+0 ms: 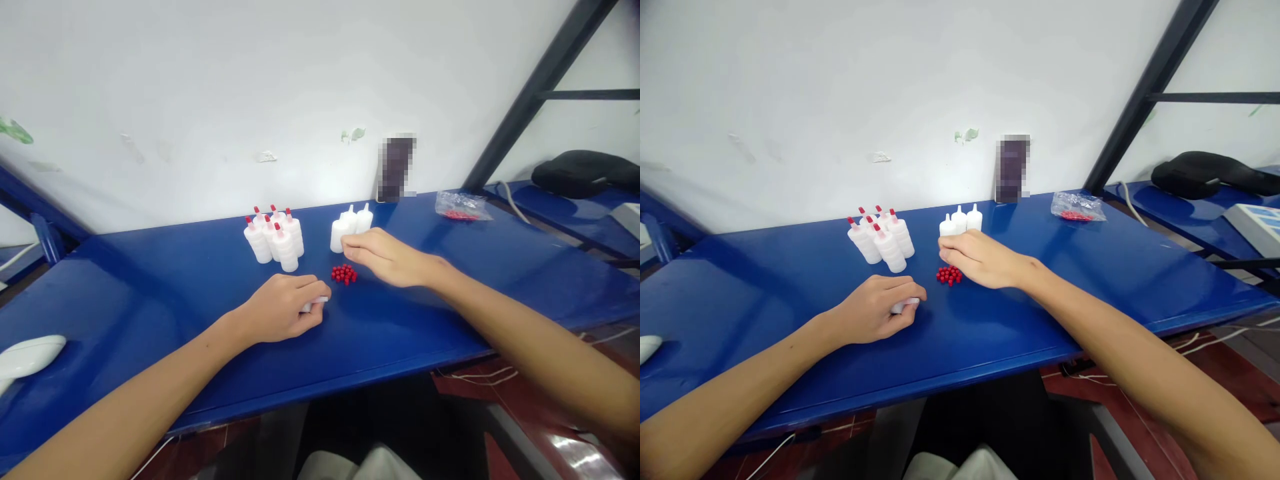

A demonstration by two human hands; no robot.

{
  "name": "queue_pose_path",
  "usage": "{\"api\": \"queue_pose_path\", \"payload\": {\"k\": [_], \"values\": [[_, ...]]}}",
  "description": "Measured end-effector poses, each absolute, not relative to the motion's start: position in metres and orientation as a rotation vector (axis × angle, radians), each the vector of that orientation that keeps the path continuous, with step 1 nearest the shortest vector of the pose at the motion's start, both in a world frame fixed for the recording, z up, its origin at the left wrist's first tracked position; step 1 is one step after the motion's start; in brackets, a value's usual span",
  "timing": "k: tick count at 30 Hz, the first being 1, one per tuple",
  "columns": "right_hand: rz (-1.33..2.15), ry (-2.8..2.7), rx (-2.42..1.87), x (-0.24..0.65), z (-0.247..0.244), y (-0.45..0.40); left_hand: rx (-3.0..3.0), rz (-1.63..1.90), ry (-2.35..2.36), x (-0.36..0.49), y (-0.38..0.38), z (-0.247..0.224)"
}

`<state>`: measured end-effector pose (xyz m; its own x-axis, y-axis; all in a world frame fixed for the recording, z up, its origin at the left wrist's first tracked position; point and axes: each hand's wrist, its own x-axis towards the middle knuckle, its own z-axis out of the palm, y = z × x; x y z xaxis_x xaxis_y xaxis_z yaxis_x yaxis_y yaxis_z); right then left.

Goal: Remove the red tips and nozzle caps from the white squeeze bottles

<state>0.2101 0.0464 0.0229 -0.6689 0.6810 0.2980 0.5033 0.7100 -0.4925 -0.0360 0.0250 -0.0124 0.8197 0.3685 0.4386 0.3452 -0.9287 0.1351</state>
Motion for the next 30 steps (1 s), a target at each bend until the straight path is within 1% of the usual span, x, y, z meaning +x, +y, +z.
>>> {"api": "queue_pose_path", "payload": {"k": [3, 5, 8, 12, 16, 22, 24, 27, 28, 30], "values": [[0.357, -2.572, -1.173, 0.221, 0.029, 0.052, 2.906, 0.684, 0.601, -0.035, 0.024, -0.013], [0.336, -2.619, -1.293, 0.225, 0.031, 0.053, 2.883, 0.678, 0.614, -0.035, 0.024, -0.014], [0.362, -2.696, -1.353, 0.228, 0.032, 0.054, 2.861, 0.658, 0.626, -0.035, 0.024, -0.014], [0.455, -2.741, -1.357, 0.228, 0.029, 0.055, 2.854, 0.628, 0.637, -0.034, 0.024, -0.013], [0.451, -2.746, -1.355, 0.226, 0.027, 0.055, 2.858, 0.618, 0.643, -0.033, 0.023, -0.011], [0.493, -2.74, -1.206, 0.226, 0.023, 0.058, 2.852, 0.59, 0.65, -0.035, 0.023, -0.013], [0.392, -2.757, -1.207, 0.225, 0.021, 0.058, 2.827, 0.596, 0.671, -0.035, 0.023, -0.014], [0.087, -2.728, -1.231, 0.219, 0.02, 0.053, 2.754, 0.637, 0.759, -0.034, 0.022, -0.013], [0.042, -2.71, -1.192, 0.216, 0.02, 0.051, 2.725, 0.655, 0.795, -0.033, 0.022, -0.012], [0.093, -2.687, -1.008, 0.211, 0.019, 0.046, 2.674, 0.693, 0.862, -0.032, 0.022, -0.011]]}}
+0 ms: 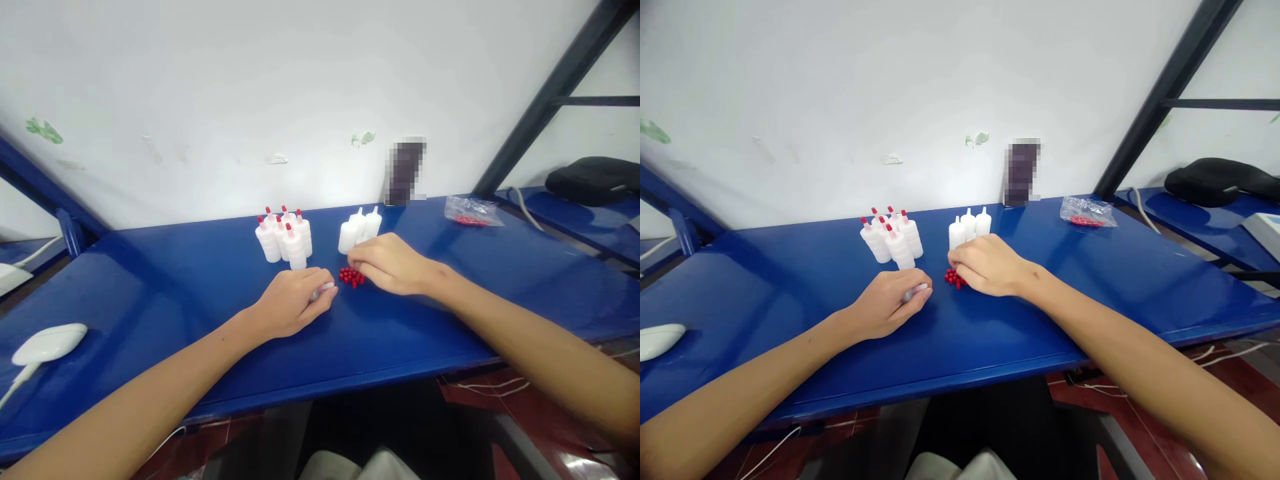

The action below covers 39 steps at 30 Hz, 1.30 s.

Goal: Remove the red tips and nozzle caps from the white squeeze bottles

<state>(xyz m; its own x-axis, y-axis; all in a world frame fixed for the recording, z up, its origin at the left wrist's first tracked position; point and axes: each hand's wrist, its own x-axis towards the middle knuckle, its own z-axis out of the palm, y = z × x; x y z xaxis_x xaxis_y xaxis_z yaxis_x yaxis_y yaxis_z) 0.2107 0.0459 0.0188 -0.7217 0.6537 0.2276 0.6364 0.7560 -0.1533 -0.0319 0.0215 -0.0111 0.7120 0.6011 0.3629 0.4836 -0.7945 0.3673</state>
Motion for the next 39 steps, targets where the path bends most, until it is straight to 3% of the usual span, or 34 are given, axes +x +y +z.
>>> {"api": "queue_pose_path", "payload": {"k": [3, 9, 18, 39], "values": [[0.172, -2.634, -0.648, 0.204, 0.013, 0.041, 2.637, 0.763, 0.927, -0.032, 0.021, -0.011], [-0.083, -2.406, -0.346, 0.198, -0.005, 0.04, 2.63, 0.742, 0.753, -0.033, 0.018, -0.009], [-0.207, -2.346, -0.505, 0.182, 0.0, 0.031, 2.457, 0.742, 0.726, -0.032, 0.02, -0.01], [0.215, -1.596, -0.774, 0.245, -0.012, 0.089, 2.368, 0.658, 0.782, -0.033, 0.02, -0.01]]}}
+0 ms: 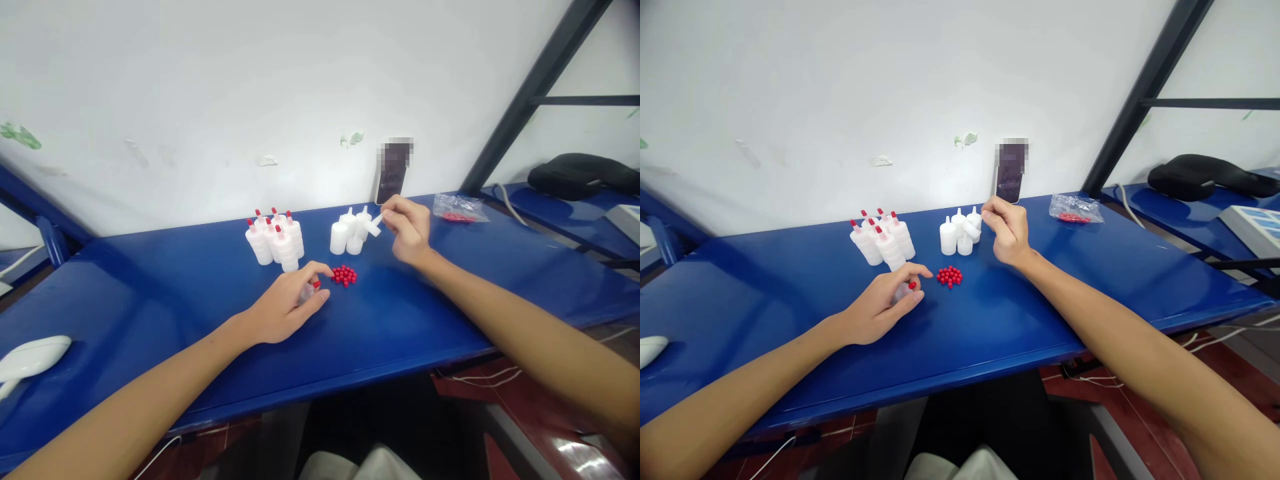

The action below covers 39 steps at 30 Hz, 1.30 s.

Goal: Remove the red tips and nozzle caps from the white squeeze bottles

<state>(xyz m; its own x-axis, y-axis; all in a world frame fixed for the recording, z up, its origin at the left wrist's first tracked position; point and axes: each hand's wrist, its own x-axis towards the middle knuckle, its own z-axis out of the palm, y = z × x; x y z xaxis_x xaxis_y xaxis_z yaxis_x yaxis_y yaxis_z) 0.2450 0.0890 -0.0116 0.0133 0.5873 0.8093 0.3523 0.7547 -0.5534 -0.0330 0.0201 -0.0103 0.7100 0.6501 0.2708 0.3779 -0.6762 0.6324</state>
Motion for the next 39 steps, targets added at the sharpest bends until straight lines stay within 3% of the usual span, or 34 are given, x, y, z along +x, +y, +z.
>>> {"api": "queue_pose_path", "payload": {"k": [10, 16, 24, 39], "values": [[-0.234, -1.817, -0.908, 0.25, -0.01, 0.092, 2.341, 0.632, 0.742, -0.035, 0.022, -0.006], [-0.326, -2.007, -1.126, 0.237, -0.004, 0.086, 2.386, 0.606, 0.724, -0.035, 0.022, -0.006], [-0.254, -2.21, -1.411, 0.231, 0.0, 0.082, 2.368, 0.606, 0.736, -0.034, 0.022, -0.007], [-0.062, -2.06, -1.407, 0.235, 0.001, 0.086, 2.323, 0.618, 0.755, -0.033, 0.021, -0.006]]}}
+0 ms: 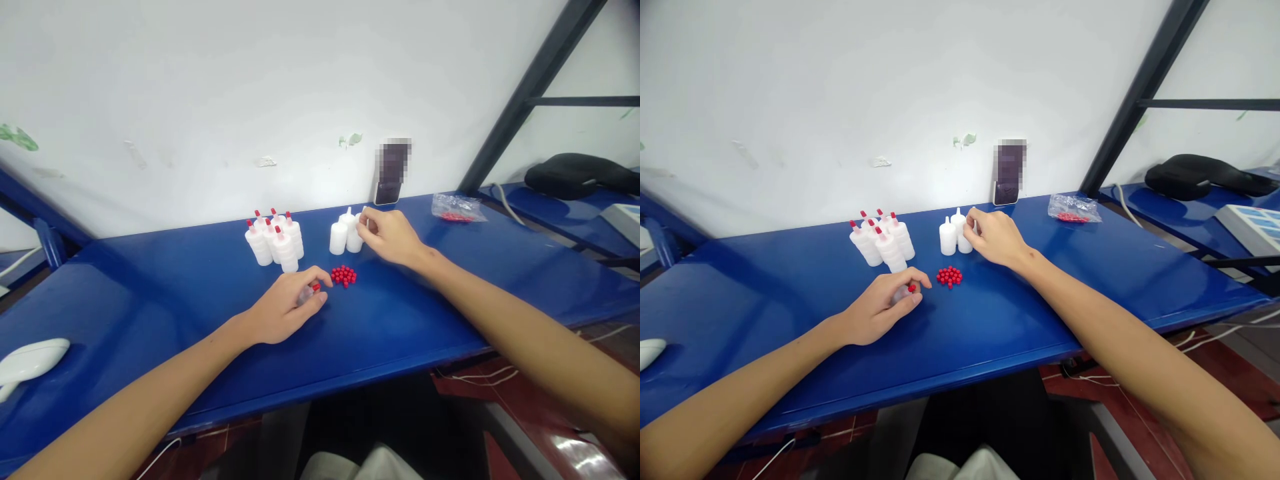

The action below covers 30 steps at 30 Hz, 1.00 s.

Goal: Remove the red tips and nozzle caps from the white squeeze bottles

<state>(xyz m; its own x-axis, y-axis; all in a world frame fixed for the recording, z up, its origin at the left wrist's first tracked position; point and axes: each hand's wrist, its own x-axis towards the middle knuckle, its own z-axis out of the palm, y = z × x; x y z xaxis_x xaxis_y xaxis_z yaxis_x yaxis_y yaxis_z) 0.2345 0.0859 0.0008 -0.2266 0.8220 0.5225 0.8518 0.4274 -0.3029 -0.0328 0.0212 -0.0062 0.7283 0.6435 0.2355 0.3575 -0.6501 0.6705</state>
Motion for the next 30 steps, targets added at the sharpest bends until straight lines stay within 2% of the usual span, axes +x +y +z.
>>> {"api": "queue_pose_path", "payload": {"k": [7, 14, 19, 22, 26, 30], "values": [[-0.001, -1.996, -1.249, 0.241, 0.003, 0.087, 2.358, 0.62, 0.744, -0.035, 0.021, -0.004], [-0.053, -2.296, -0.684, 0.203, 0.006, 0.049, 2.392, 0.773, 0.889, -0.032, 0.021, -0.009], [0.383, -2.5, -0.558, 0.174, 0.0, 0.027, 2.396, 0.775, 0.714, -0.03, 0.026, -0.014], [0.488, -2.446, -0.641, 0.175, 0.0, 0.024, 2.353, 0.699, 0.712, -0.028, 0.024, -0.012], [0.351, -2.39, -0.709, 0.181, 0.004, 0.027, 2.307, 0.666, 0.766, -0.024, 0.016, -0.008], [0.118, -2.552, -0.54, 0.182, 0.005, 0.027, 2.129, 0.686, 0.859, -0.023, 0.016, -0.01]]}}
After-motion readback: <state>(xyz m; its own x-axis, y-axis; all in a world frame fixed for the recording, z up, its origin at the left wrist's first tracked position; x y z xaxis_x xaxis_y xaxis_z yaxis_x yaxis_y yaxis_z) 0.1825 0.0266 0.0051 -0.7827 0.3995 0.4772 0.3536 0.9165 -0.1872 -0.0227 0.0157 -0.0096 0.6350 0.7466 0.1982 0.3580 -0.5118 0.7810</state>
